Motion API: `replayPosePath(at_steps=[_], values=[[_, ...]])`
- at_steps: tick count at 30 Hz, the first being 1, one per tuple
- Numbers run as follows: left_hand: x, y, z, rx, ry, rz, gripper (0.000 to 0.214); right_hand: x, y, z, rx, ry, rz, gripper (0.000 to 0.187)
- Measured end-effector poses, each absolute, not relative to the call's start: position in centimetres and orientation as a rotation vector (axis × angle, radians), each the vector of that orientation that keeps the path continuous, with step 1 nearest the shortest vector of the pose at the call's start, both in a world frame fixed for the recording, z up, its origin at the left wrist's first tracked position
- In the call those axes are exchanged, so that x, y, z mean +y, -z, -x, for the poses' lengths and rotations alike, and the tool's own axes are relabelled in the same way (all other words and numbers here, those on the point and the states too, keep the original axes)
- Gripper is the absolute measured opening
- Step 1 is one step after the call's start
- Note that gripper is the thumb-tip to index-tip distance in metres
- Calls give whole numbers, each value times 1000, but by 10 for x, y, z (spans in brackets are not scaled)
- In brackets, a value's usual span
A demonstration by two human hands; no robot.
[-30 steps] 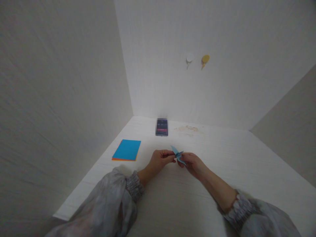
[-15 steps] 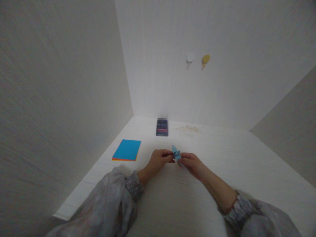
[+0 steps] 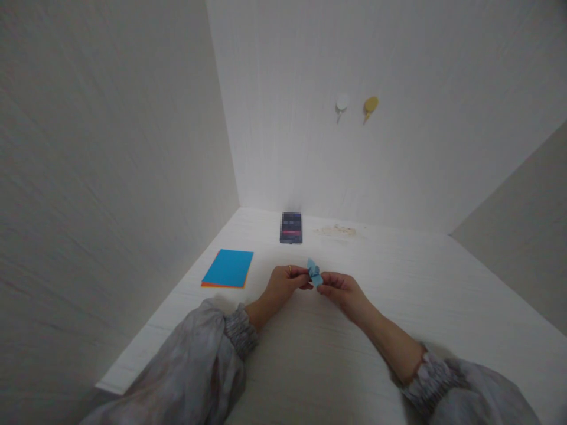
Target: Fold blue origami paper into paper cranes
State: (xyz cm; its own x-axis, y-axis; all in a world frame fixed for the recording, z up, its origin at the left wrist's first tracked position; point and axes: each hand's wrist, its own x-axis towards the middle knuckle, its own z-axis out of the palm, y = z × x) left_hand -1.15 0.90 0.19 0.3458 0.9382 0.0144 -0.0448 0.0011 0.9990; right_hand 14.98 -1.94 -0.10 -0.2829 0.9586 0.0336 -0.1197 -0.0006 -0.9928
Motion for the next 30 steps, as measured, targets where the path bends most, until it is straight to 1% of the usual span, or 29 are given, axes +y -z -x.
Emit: replayPosePath(at_steps=[8,18,23,27,30], values=[[12,1,12,965,-1003,-1373,19,-21,-2,-149,-1367,-1447,1082,17],[9,-2,10,957,-989,-1346,15,-20,-2,-151,-1425,-1348,989,6],[9,-4,10,956,-1000,-1336,14,-22,-7,-150,-1425,-1355,1032,12],[9,-2,11,904,-992,-1349,14,-21,-6,-151,-1371,-1358,1077,22],[10,1,10,897,-995,-1356,15,-19,-2,-150,-1320,-1351,1106,22]])
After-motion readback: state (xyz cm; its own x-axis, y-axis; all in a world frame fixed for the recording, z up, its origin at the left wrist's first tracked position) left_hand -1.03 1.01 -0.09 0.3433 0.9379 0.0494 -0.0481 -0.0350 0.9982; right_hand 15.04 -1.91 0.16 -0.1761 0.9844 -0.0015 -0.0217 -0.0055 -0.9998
